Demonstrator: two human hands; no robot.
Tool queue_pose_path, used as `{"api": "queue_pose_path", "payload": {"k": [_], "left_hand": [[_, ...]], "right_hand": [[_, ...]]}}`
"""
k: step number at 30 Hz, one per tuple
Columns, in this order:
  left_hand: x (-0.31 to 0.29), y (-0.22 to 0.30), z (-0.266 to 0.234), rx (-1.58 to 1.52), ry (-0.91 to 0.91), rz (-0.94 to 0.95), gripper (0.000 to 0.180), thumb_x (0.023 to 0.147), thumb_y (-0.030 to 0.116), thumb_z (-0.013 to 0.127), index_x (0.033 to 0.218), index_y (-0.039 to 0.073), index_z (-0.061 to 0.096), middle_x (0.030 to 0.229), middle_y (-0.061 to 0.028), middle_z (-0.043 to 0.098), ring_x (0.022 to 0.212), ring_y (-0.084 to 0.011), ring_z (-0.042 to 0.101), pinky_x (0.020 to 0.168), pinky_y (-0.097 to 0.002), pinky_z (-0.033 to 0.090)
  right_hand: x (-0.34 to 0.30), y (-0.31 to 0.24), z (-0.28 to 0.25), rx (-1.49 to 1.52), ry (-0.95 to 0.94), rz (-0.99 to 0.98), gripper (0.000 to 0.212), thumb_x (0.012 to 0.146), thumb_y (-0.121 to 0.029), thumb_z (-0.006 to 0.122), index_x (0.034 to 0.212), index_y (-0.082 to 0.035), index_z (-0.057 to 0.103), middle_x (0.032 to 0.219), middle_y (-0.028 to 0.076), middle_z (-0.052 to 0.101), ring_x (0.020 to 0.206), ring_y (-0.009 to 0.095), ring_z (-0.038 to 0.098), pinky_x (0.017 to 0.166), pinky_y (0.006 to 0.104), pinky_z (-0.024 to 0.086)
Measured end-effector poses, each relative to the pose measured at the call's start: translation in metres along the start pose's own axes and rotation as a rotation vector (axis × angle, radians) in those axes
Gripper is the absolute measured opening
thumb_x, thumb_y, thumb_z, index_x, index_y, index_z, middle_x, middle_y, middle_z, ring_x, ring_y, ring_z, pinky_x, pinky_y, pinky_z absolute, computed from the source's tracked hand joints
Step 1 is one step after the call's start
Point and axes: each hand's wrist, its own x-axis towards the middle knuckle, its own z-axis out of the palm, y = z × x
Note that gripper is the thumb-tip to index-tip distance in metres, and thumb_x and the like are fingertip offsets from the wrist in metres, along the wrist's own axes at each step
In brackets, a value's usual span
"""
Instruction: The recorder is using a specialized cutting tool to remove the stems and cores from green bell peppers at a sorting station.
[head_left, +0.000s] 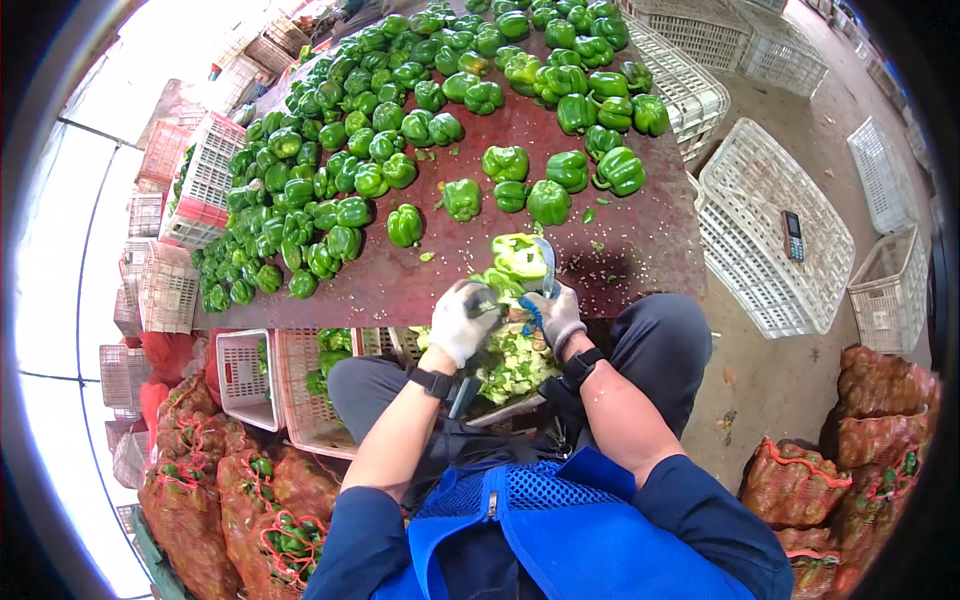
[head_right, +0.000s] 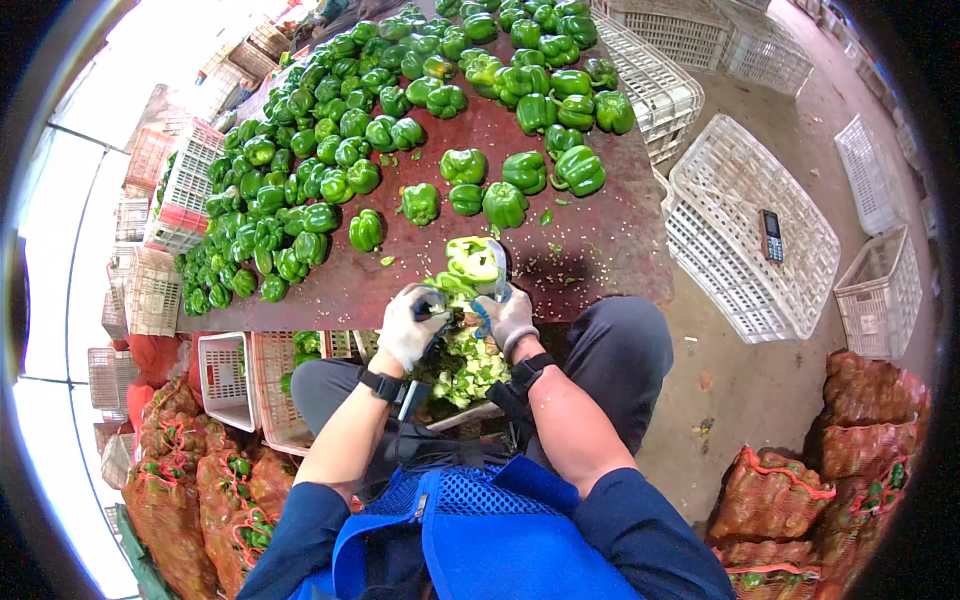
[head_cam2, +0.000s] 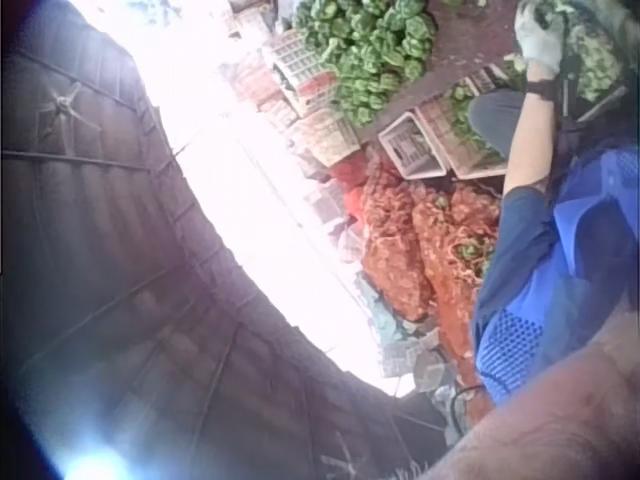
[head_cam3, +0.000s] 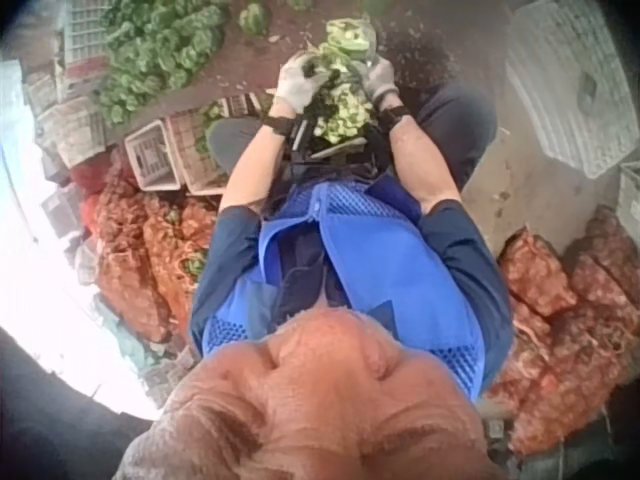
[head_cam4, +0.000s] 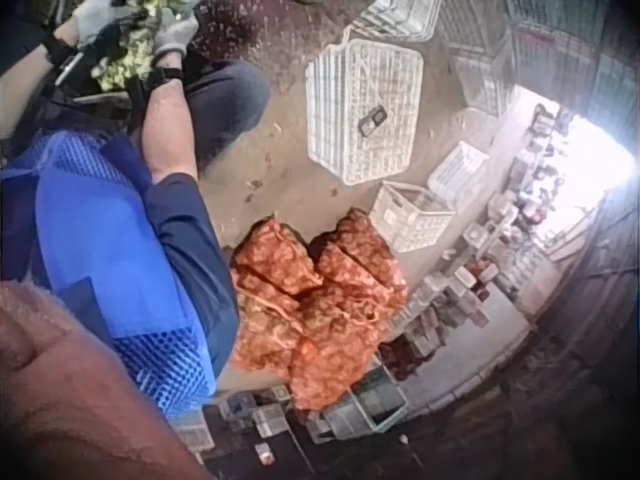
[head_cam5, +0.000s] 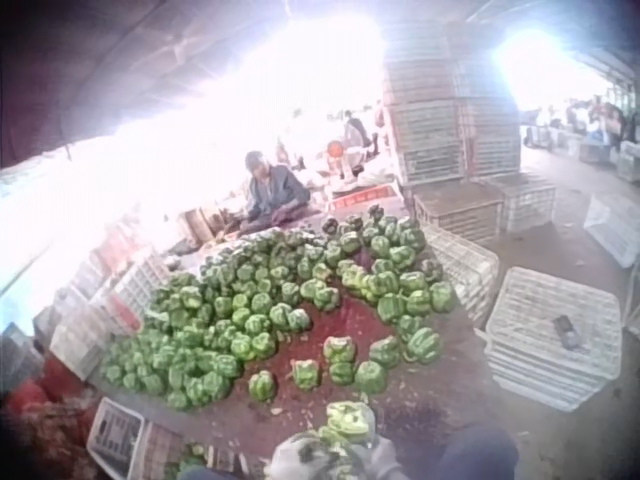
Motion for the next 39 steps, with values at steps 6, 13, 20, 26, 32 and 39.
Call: {"api": "queue_pose_path", "payload": {"k": [6, 13, 20, 26, 32, 39], "left_hand": [[0.001, -0.022, 0.015, 0.105, 0.130, -0.264, 0.047, 0.074, 0.008, 0.080, 0.118, 0.002, 0.065, 0.111, -0.0164, 0.070, 0.102, -0.0262, 0.068, 0.092, -0.0358, 0.052], [0.003, -0.055, 0.016, -0.415, 0.211, -0.425, 0.030, 0.078, -0.005, 0.071, 0.108, -0.002, 0.068, 0.094, -0.0054, 0.071, 0.083, -0.0117, 0.064, 0.075, -0.0269, 0.053], [0.018, -0.026, 0.017, -1.060, -0.002, -0.669, 0.028, 0.080, 0.003, 0.066, 0.106, -0.004, 0.067, 0.091, -0.0081, 0.070, 0.079, -0.0153, 0.066, 0.072, -0.0280, 0.055], [0.017, -0.043, 0.017, -1.465, -0.115, -0.644, 0.032, 0.099, 0.022, 0.049, 0.118, 0.000, 0.062, 0.113, -0.0123, 0.068, 0.100, -0.0232, 0.068, 0.088, -0.0366, 0.056], [0.013, -0.068, 0.025, -1.972, -0.245, -0.472, 0.038, 0.105, 0.035, 0.039, 0.125, 0.008, 0.058, 0.119, -0.0102, 0.066, 0.107, -0.0221, 0.065, 0.096, -0.0389, 0.053], [0.001, -0.064, 0.015, -2.018, -0.235, -0.526, 0.037, 0.103, 0.028, 0.049, 0.134, 0.008, 0.052, 0.114, -0.0087, 0.065, 0.096, -0.0210, 0.065, 0.089, -0.0334, 0.054]], "right_hand": [[-0.008, -0.015, 0.003, -0.021, -0.015, 0.055, 0.024, 0.081, -0.001, 0.073, 0.106, -0.001, 0.070, 0.091, 0.005, 0.072, 0.075, 0.012, 0.066, 0.069, 0.0286, 0.056], [-0.014, -0.056, 0.002, 0.066, 0.244, -0.005, 0.020, 0.087, -0.006, 0.075, 0.104, -0.002, 0.065, 0.082, 0.004, 0.066, 0.067, 0.009, 0.063, 0.051, 0.0246, 0.053], [0.017, -0.022, -0.005, 0.080, 0.020, -0.200, 0.041, 0.088, -0.001, 0.072, 0.127, 0.001, 0.060, 0.108, 0.009, 0.069, 0.087, 0.013, 0.068, 0.070, 0.0301, 0.060], [-0.001, -0.051, 0.005, 0.128, -0.012, 0.059, 0.037, 0.088, -0.010, 0.074, 0.123, -0.002, 0.064, 0.098, 0.004, 0.069, 0.078, 0.008, 0.065, 0.062, 0.0262, 0.056], [0.006, -0.034, -0.005, 0.049, 0.000, -0.066, 0.033, 0.088, -0.009, 0.073, 0.120, -0.001, 0.066, 0.092, 0.002, 0.070, 0.079, 0.007, 0.064, 0.066, 0.0238, 0.055], [-0.001, -0.046, -0.001, 0.059, -0.017, -0.040, 0.037, 0.089, -0.007, 0.071, 0.123, 0.003, 0.062, 0.104, 0.008, 0.070, 0.083, 0.013, 0.069, 0.066, 0.0256, 0.060]]}}
